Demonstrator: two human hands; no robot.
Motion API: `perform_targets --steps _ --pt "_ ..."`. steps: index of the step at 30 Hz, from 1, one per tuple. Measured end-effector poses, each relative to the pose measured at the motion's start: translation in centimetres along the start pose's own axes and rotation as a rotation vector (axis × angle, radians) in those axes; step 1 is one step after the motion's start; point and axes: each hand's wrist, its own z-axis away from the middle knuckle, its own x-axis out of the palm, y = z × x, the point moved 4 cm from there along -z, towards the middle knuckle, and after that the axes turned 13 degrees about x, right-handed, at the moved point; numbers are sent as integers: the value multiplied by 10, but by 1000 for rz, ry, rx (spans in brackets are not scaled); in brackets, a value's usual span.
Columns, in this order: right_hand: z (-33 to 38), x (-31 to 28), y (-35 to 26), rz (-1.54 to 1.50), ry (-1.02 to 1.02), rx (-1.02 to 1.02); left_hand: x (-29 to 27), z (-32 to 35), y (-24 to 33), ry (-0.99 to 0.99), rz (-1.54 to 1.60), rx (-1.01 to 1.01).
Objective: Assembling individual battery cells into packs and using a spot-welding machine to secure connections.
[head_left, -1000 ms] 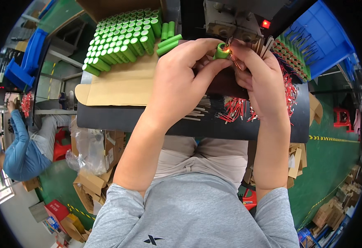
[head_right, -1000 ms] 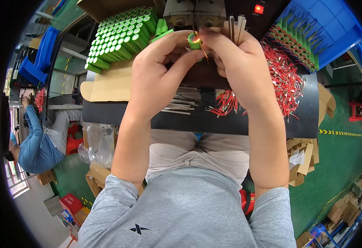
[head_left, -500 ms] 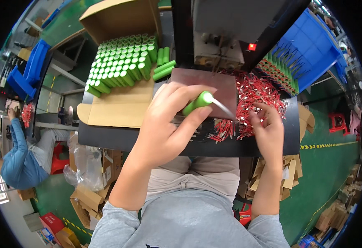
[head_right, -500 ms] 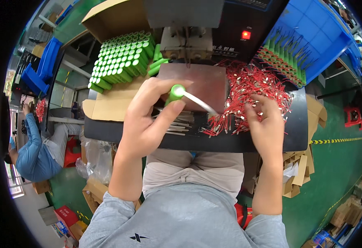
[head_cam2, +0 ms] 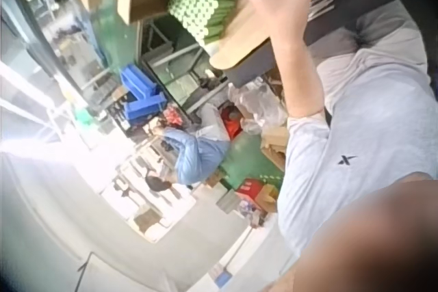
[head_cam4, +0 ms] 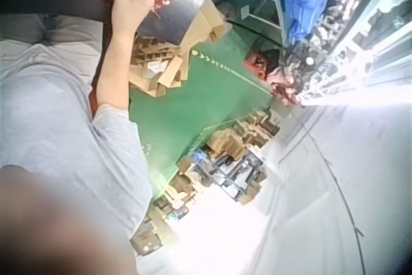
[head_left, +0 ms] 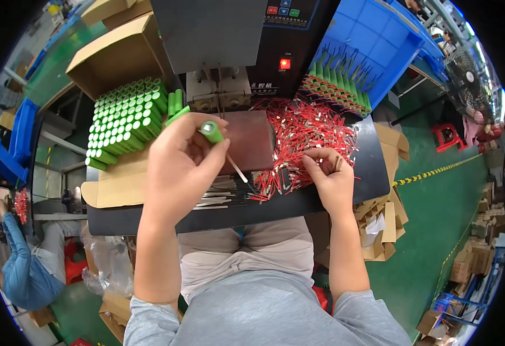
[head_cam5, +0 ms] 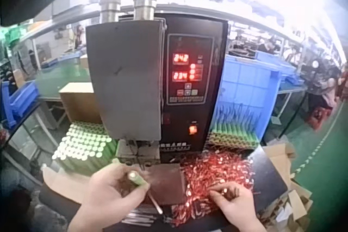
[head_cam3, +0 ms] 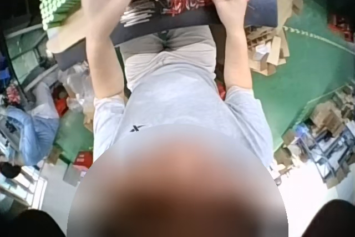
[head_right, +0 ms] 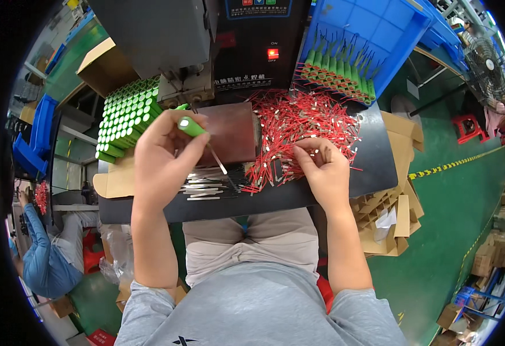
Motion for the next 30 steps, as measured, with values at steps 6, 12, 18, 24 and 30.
perform_targets --steps 6,12,18,24,30 --pt "-8 -9 17 -210 -42 75 7 3 -9 -58 -20 126" --pt "-4 2 -19 -215 -30 1 6 4 -14 -93 32 85" --pt "-2 41 -72 -317 -195 -2 5 0 -12 -132 -122 157" --pt "1 71 -97 -309 -223 -194 4 1 -12 -125 -197 213" --pt "-4 83 -101 -255 -197 -303 4 2 -14 -96 -193 235"
